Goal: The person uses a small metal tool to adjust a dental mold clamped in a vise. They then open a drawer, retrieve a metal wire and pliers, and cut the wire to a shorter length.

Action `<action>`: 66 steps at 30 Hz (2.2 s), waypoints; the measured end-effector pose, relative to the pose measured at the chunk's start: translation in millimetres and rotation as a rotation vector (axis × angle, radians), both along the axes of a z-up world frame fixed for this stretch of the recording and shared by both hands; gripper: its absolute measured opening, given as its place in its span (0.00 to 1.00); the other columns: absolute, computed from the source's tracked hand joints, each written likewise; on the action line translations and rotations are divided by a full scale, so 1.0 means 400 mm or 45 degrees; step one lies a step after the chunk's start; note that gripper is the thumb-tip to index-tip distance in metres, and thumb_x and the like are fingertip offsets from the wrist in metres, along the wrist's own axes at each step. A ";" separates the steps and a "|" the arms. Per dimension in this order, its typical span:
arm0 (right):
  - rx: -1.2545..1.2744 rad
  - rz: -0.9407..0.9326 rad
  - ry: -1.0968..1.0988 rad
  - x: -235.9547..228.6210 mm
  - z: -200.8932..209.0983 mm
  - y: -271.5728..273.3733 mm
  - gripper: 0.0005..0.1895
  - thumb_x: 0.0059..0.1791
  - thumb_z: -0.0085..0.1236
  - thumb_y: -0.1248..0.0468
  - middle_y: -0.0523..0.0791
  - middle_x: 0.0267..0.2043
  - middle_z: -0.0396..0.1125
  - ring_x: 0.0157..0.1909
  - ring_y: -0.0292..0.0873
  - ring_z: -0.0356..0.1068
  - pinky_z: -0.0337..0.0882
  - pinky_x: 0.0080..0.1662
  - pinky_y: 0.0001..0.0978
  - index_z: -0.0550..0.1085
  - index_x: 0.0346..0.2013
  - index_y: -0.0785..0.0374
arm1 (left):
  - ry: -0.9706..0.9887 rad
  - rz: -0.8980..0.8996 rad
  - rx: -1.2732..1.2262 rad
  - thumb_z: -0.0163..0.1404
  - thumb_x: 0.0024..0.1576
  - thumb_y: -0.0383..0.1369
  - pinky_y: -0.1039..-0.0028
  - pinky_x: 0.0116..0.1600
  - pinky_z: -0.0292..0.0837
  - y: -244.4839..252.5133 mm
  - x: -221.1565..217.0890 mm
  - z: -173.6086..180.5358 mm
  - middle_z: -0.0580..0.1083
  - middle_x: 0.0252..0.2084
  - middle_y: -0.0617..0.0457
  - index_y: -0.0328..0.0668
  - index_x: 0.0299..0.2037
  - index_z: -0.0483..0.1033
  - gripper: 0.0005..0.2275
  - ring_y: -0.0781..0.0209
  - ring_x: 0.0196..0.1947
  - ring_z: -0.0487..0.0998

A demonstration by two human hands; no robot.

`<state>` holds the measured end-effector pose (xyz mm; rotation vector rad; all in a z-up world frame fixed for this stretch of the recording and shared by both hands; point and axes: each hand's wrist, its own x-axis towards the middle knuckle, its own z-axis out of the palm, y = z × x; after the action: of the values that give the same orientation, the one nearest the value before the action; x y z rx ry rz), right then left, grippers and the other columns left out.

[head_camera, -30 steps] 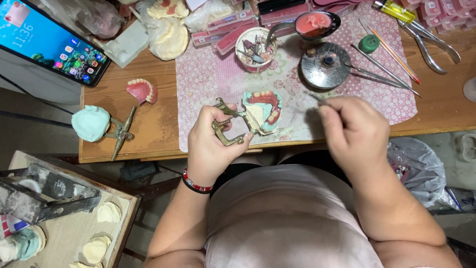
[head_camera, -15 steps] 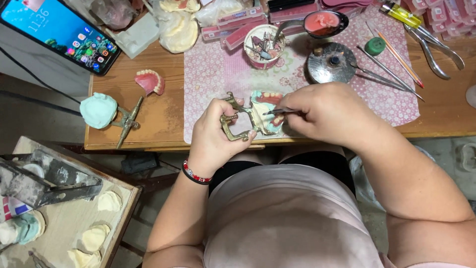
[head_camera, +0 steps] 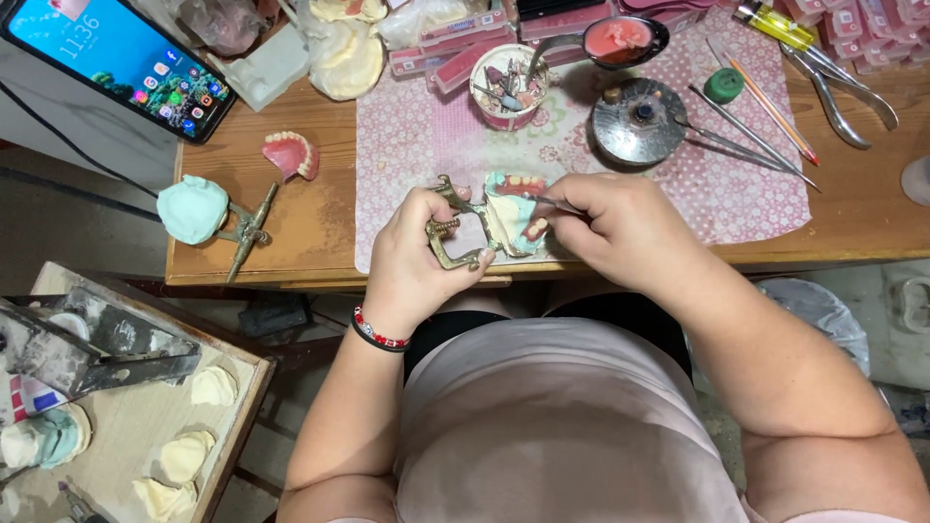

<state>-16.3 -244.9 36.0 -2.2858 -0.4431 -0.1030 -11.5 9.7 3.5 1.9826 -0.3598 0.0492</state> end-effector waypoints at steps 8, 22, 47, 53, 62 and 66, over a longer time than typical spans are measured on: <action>0.770 -0.130 0.259 -0.041 -0.055 -0.041 0.06 0.52 0.56 0.71 0.40 0.25 0.68 0.31 0.32 0.64 0.69 0.37 0.26 0.77 0.42 0.63 | 0.090 0.052 0.009 0.72 0.40 0.31 0.64 0.44 0.82 -0.010 -0.003 0.035 0.79 0.44 0.46 0.46 0.39 0.66 0.24 0.47 0.45 0.85; 0.601 -1.551 -0.206 -0.574 -0.313 -0.832 0.07 0.56 0.56 0.73 0.36 0.26 0.61 0.27 0.27 0.53 0.49 0.33 0.22 0.76 0.41 0.57 | 0.162 -0.157 -0.289 0.55 0.51 0.11 0.65 0.66 0.78 0.038 0.083 -0.011 0.67 0.61 0.37 0.47 0.53 0.55 0.28 0.52 0.62 0.75; -0.483 -0.886 -0.286 -0.215 -0.099 -0.511 0.13 0.65 0.56 0.62 0.51 0.38 0.71 0.43 0.57 0.71 0.66 0.46 0.49 0.75 0.39 0.65 | -0.197 0.128 0.058 0.58 0.60 0.24 0.65 0.64 0.73 0.002 0.057 0.028 0.77 0.53 0.38 0.39 0.67 0.55 0.28 0.54 0.52 0.82; -0.885 -0.723 -0.540 0.047 -0.129 -0.516 0.12 0.54 0.57 0.73 0.61 0.45 0.68 0.43 0.67 0.69 0.69 0.43 0.59 0.75 0.52 0.69 | -0.201 0.203 -0.127 0.56 0.60 0.24 0.65 0.65 0.76 0.063 -0.015 -0.009 0.67 0.68 0.31 0.35 0.72 0.51 0.32 0.47 0.58 0.79; -0.008 -0.874 -0.291 -0.196 -0.231 -0.503 0.08 0.75 0.57 0.73 0.53 0.52 0.65 0.55 0.49 0.63 0.64 0.61 0.44 0.71 0.52 0.71 | -0.792 0.371 0.487 0.55 0.64 0.27 0.64 0.43 0.73 0.211 -0.156 -0.057 0.80 0.37 0.48 0.34 0.37 0.80 0.04 0.50 0.35 0.79; -0.104 -0.801 -0.485 -0.417 -0.477 -0.600 0.21 0.74 0.55 0.71 0.53 0.37 0.70 0.43 0.53 0.69 0.67 0.56 0.52 0.79 0.38 0.71 | -0.652 0.399 0.534 0.63 0.59 0.36 0.65 0.36 0.67 0.234 -0.185 -0.108 0.74 0.27 0.52 0.40 0.26 0.72 0.15 0.53 0.28 0.74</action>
<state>-183.0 -485.0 -154.9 -2.4108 0.1043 -0.8546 -85.6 103.1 -39.6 2.4160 -0.4049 0.7435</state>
